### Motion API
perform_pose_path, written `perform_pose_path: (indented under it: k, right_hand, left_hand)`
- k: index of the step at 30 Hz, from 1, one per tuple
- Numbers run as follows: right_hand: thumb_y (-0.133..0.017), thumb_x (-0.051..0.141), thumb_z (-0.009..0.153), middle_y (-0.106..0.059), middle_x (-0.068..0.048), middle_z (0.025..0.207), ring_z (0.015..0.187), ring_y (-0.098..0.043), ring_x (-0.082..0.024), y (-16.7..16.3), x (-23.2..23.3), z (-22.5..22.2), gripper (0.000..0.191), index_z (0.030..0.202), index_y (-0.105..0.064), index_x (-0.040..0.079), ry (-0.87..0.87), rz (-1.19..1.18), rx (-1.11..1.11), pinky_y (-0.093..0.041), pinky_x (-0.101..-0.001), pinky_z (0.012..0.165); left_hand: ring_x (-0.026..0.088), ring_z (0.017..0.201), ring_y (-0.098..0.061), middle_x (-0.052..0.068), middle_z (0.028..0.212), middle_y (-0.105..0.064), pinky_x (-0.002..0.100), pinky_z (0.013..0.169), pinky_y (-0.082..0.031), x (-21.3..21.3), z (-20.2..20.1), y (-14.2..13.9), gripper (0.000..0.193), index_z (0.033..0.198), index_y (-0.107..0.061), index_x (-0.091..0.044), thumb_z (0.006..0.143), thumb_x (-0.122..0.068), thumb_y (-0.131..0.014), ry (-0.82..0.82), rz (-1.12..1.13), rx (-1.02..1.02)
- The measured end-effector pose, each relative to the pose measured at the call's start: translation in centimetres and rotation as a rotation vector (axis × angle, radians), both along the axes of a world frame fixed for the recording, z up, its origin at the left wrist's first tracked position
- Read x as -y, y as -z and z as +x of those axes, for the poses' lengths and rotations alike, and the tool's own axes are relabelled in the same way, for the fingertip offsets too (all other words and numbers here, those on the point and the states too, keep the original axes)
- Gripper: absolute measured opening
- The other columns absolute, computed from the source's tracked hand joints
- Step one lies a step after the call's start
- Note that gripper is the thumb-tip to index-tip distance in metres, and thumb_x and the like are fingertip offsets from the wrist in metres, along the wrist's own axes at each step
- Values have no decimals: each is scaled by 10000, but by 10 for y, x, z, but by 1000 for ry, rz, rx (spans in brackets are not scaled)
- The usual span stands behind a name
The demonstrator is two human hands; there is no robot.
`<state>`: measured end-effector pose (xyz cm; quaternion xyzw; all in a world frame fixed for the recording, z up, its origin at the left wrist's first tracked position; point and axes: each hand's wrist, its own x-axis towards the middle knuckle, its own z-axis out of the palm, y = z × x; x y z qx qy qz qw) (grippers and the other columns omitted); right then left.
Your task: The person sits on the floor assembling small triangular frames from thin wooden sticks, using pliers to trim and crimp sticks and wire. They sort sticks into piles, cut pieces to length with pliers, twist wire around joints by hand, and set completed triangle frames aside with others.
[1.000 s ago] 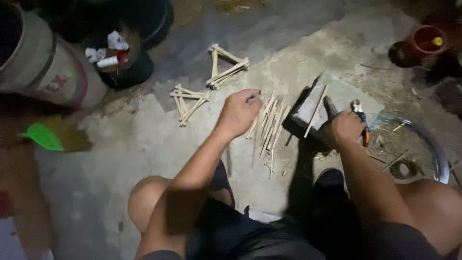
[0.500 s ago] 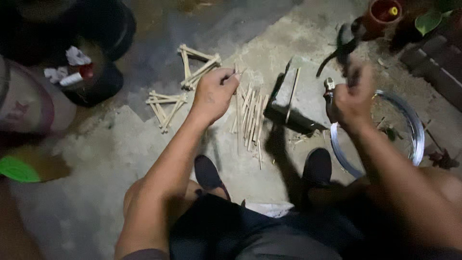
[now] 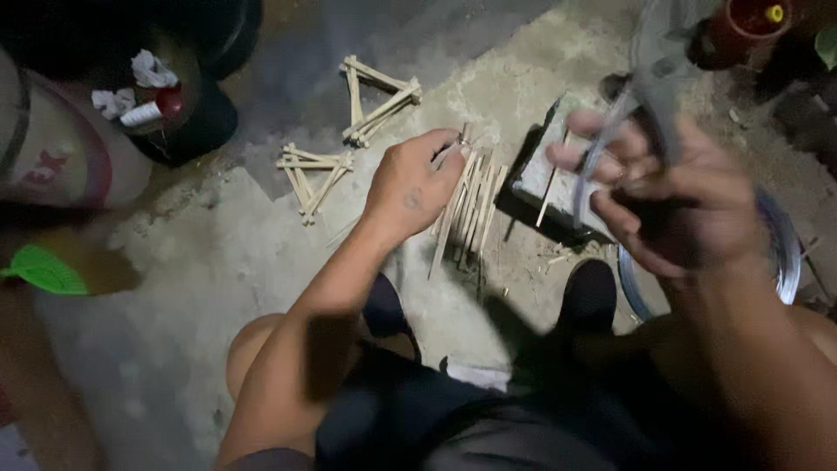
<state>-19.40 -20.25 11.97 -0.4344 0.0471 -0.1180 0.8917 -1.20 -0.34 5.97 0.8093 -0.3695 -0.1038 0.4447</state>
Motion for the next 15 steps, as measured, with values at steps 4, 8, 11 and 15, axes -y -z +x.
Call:
perform_pose_path:
  k: [4, 8, 11, 15]
  right_hand:
    - [-356, -95, 872, -685, -232, 1271, 1150, -696, -374, 23, 0, 17, 680, 1526, -406, 82, -52, -168, -446, -635, -398, 732]
    - [-424, -129, 779, -699, -97, 1255, 1127, -674, -210, 61, -16, 18, 758, 1494, -501, 111, -220, -627, -622, -604, -353, 843]
    - [-429, -109, 802, -709, -59, 1251, 1125, -660, -162, 83, -24, 13, 791, 1543, -446, 167, -285, -677, -622, -573, -331, 850]
    - [-436, -124, 801, -716, -43, 1252, 1121, -649, -146, 93, -27, 3, 816, 1561, -412, 173, -290, -792, -568, -519, -285, 889]
  left_hand:
    - [342, 856, -736, 184, 952, -740, 386, 777, -554, 5, 19, -4, 357, 1170, -717, -90, 925, -330, -621, 30, 129, -94]
    - [355, 875, -723, 192, 954, -735, 400, 779, -551, -1, 24, -5, 357, 1172, -725, -95, 929, -333, -615, 68, 227, -66]
    - [373, 907, -707, 193, 994, -734, 419, 782, -543, -6, 20, -6, 357, 1171, -719, -91, 929, -334, -620, 103, 189, -22]
    - [373, 869, -704, 176, 971, -737, 431, 771, -544, -12, 15, -12, 334, 1138, -721, -109, 930, -336, -591, 118, 205, -106]
